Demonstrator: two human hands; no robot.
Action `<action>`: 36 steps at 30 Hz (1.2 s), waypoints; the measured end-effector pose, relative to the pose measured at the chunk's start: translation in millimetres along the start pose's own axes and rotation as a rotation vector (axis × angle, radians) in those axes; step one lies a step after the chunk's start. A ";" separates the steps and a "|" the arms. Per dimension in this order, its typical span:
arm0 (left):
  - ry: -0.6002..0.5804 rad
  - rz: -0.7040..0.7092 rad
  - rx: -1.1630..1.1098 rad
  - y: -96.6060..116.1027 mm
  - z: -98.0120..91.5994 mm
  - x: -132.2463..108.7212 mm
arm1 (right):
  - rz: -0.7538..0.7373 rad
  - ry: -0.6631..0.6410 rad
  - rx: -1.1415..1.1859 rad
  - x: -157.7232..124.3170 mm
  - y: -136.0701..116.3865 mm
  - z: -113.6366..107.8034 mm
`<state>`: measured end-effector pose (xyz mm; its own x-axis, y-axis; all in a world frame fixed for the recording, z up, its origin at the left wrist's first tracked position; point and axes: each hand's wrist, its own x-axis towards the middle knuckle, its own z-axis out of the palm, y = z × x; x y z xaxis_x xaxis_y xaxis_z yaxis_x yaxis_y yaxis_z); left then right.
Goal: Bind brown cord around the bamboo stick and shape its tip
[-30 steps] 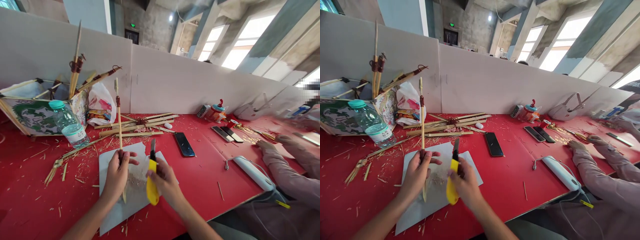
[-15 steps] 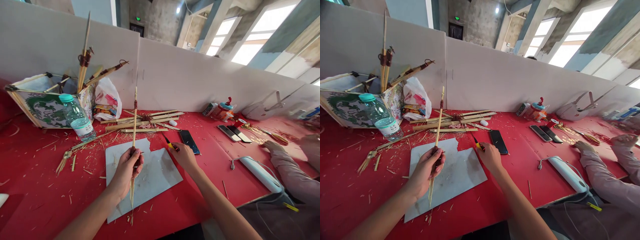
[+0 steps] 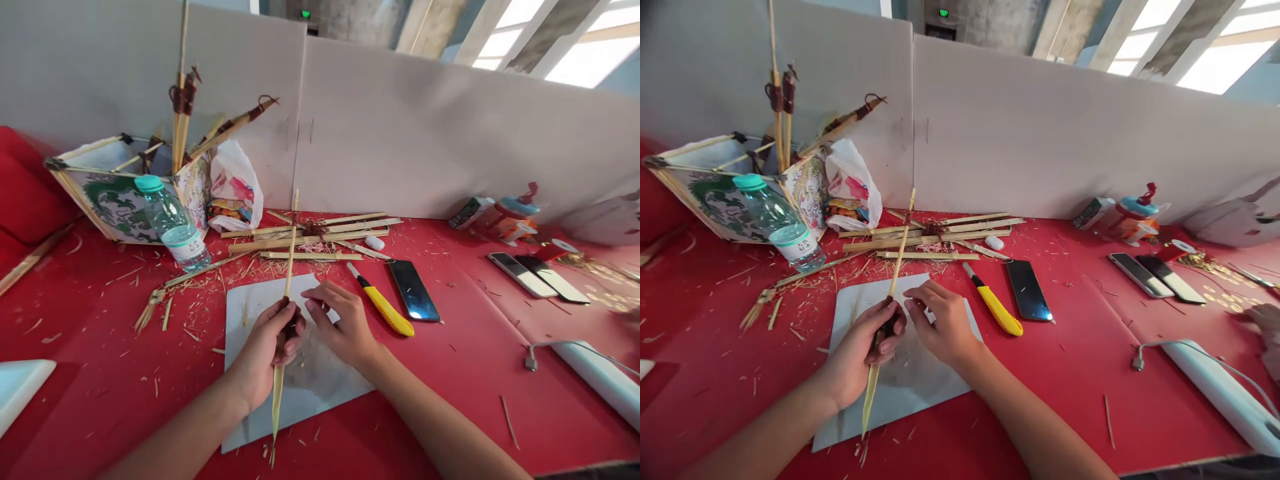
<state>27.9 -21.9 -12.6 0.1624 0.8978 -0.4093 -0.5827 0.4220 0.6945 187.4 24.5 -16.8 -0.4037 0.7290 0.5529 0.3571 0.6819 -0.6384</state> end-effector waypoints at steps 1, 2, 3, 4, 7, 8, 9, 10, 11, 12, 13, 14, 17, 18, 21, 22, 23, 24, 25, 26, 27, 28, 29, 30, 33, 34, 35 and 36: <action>0.015 0.003 -0.003 -1.1 -0.5 0.7 | -0.022 0.009 0.023 -4.3 4.3 2.5; 0.030 0.005 -0.002 -2.1 -0.8 1.3 | -0.039 0.008 0.039 -9.0 7.9 4.3; 0.042 0.007 0.000 -2.9 -1.0 1.7 | -0.049 0.002 0.050 -13.5 10.3 5.8; 0.052 0.008 0.002 -3.4 -1.0 2.0 | -0.053 -0.006 0.058 -17.3 11.6 6.9; 0.080 0.001 -0.010 -3.4 -0.4 2.4 | -0.056 -0.013 0.090 -23.1 9.7 9.1; 0.087 -0.010 -0.017 -2.9 -0.1 2.5 | -0.059 -0.011 0.102 -23.3 8.3 9.5; 0.090 -0.023 -0.025 -2.2 0.2 2.7 | -0.058 -0.006 0.109 -23.0 6.9 9.9; 0.088 -0.038 -0.035 -1.5 0.3 2.9 | -0.053 0.001 0.110 -22.5 5.7 10.2; 0.081 -0.053 -0.046 -0.8 0.2 3.1 | -0.041 0.010 0.108 -22.0 4.9 10.5; 0.070 -0.068 -0.060 -0.4 0.0 3.3 | -0.024 0.021 0.105 -21.5 4.4 10.9; 0.057 -0.080 -0.075 -0.2 -0.4 3.4 | -0.005 0.031 0.103 -21.2 4.4 11.3; 0.043 -0.088 -0.091 -0.2 -0.9 3.5 | 0.010 0.039 0.103 -21.0 4.7 11.7; -0.002 -0.087 -0.114 -1.7 -2.5 3.8 | 0.029 0.065 0.099 -21.1 6.6 12.9; -0.010 -0.078 -0.109 -2.3 -2.7 3.8 | 0.028 0.071 0.093 -21.1 7.2 13.2; 0.012 -0.033 -0.059 -3.3 -2.2 3.7 | 0.027 0.074 0.069 -21.2 7.7 13.7; 0.021 -0.007 -0.029 -3.5 -1.9 3.6 | 0.025 0.077 0.065 -21.2 7.4 13.9; 0.023 0.024 0.007 -3.5 -1.7 3.4 | 0.021 0.083 0.065 -21.3 7.0 14.0; 0.017 0.056 0.044 -3.6 -1.7 3.1 | 0.018 0.093 0.067 -21.4 6.5 14.2; 0.004 0.085 0.079 -3.8 -2.0 2.7 | 0.015 0.102 0.070 -21.5 6.0 14.4; -0.009 0.110 0.107 -4.1 -2.4 2.3 | 0.014 0.112 0.073 -21.7 5.5 14.6; -0.015 0.125 0.129 -4.6 -3.0 1.7 | 0.016 0.117 0.072 -21.9 5.0 14.8; -0.014 0.131 0.144 -5.2 -3.6 1.1 | 0.021 0.120 0.069 -22.1 4.6 14.9; -0.011 0.131 0.155 -5.9 -4.1 0.5 | 0.027 0.122 0.063 -22.3 4.3 15.0; -0.010 0.130 0.162 -6.6 -4.4 -0.1 | 0.032 0.124 0.058 -22.3 4.1 14.9; -0.030 0.129 0.168 -8.0 -3.2 -1.6 | 0.045 0.136 0.044 -21.5 4.2 13.8; -0.039 0.130 0.170 -8.1 -2.3 -2.0 | 0.048 0.141 0.040 -21.2 4.6 13.2; -0.042 0.132 0.175 -7.8 -1.2 -2.3 | 0.051 0.143 0.034 -20.9 5.2 12.5; -0.039 0.134 0.180 -7.2 -0.2 -2.7 | 0.056 0.141 0.027 -20.7 5.8 11.8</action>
<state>31.5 -27.4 -16.6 0.1261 0.9500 -0.2857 -0.4504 0.3114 0.8367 187.9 12.6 -38.3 -0.2606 0.7684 0.5845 0.3525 0.6393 -0.6834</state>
